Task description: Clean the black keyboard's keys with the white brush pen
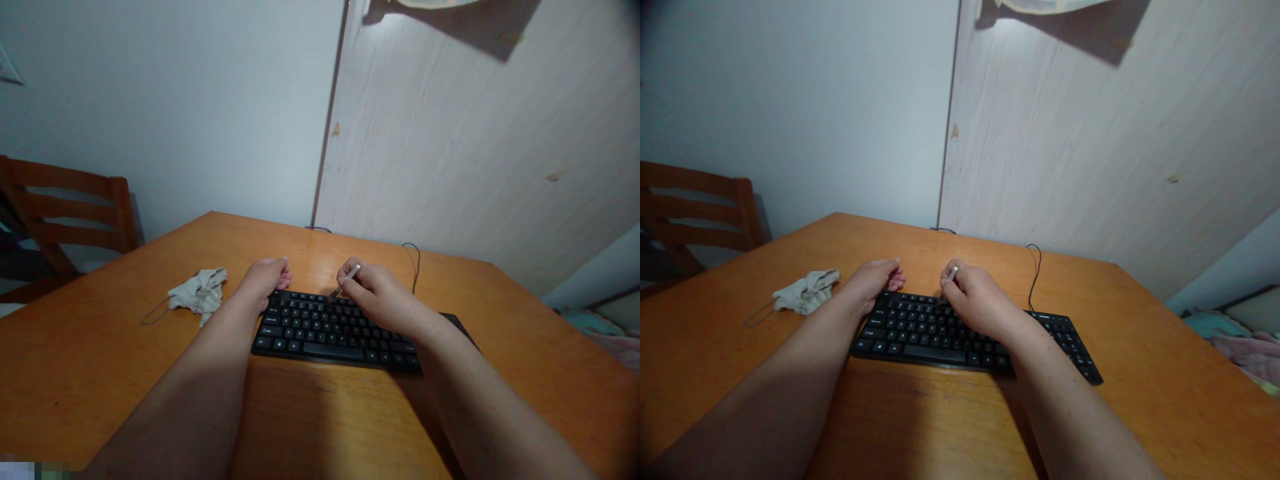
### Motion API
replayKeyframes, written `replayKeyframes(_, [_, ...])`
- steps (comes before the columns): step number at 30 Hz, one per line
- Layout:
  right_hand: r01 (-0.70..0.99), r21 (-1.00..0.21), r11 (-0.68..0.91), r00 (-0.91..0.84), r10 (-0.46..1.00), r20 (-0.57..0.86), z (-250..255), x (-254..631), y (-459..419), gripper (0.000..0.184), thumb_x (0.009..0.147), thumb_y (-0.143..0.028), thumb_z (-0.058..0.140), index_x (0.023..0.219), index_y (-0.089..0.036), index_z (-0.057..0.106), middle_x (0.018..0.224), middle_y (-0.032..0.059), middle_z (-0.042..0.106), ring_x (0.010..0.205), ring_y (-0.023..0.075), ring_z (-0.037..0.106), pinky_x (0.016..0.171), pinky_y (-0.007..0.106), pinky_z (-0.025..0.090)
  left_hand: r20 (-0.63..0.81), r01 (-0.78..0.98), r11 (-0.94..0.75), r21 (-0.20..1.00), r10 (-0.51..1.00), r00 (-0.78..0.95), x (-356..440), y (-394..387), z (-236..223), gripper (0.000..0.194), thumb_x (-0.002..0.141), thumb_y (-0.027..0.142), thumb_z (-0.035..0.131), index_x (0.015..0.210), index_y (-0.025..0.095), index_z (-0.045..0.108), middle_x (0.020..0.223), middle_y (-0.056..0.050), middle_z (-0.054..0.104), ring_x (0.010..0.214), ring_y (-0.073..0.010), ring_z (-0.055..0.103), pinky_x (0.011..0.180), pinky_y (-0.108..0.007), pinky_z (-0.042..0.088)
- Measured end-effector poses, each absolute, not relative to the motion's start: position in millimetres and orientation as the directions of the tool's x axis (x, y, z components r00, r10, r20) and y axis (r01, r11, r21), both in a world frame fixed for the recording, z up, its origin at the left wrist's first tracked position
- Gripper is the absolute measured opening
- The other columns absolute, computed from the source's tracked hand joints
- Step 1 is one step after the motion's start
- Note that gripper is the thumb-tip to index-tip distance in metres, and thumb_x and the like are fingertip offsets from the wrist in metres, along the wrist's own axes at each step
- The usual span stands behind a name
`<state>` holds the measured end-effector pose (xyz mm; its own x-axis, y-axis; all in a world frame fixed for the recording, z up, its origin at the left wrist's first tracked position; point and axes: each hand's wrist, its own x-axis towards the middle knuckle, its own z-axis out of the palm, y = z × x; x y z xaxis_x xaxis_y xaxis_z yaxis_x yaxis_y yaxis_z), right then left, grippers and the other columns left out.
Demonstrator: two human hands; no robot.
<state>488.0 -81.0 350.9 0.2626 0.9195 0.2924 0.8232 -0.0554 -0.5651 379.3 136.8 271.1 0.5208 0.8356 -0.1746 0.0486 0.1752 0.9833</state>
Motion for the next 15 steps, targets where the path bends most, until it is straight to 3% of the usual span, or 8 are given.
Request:
replayKeyframes(5, [0.804,-0.592,-0.064,0.289,0.911,0.294,349.1,486.4,-79.9,0.018,0.102,-0.029,0.047,0.091,-0.020,0.058,0.084,0.0036,0.068,0.079,0.0177,0.063,0.071,0.030,0.042,-0.166,0.039,0.172,0.984,0.832,0.529,378.8,136.2,271.1,0.028,0.090,0.029,0.067,0.067,0.015,0.061,0.061,-0.005,0.066,0.047,-0.0087,0.057,0.045,-0.017,0.043])
replayKeyframes(10, [0.788,-0.615,-0.028,0.220,0.946,0.239,353.6,488.5,-83.9,0.021,0.101,-0.028,0.048,0.083,-0.020,0.056,0.079,0.0017,0.064,0.074,0.0166,0.059,0.069,0.029,0.043,-0.158,0.035,0.164,0.986,0.831,0.534,377.9,136.5,270.6,0.028,0.092,0.029,0.064,0.067,0.015,0.061,0.062,-0.005,0.066,0.047,-0.0086,0.058,0.046,-0.016,0.044])
replayKeyframes(15, [0.791,-0.603,-0.100,0.352,0.881,0.317,355.9,499.2,-85.1,0.027,0.102,-0.036,0.046,0.083,-0.020,0.057,0.078,0.0024,0.064,0.075,0.0180,0.062,0.067,0.029,0.042,-0.157,0.031,0.167,0.985,0.829,0.537,378.0,137.7,269.7,0.027,0.089,0.030,0.068,0.067,0.015,0.061,0.062,-0.005,0.067,0.046,-0.0085,0.058,0.046,-0.016,0.044])
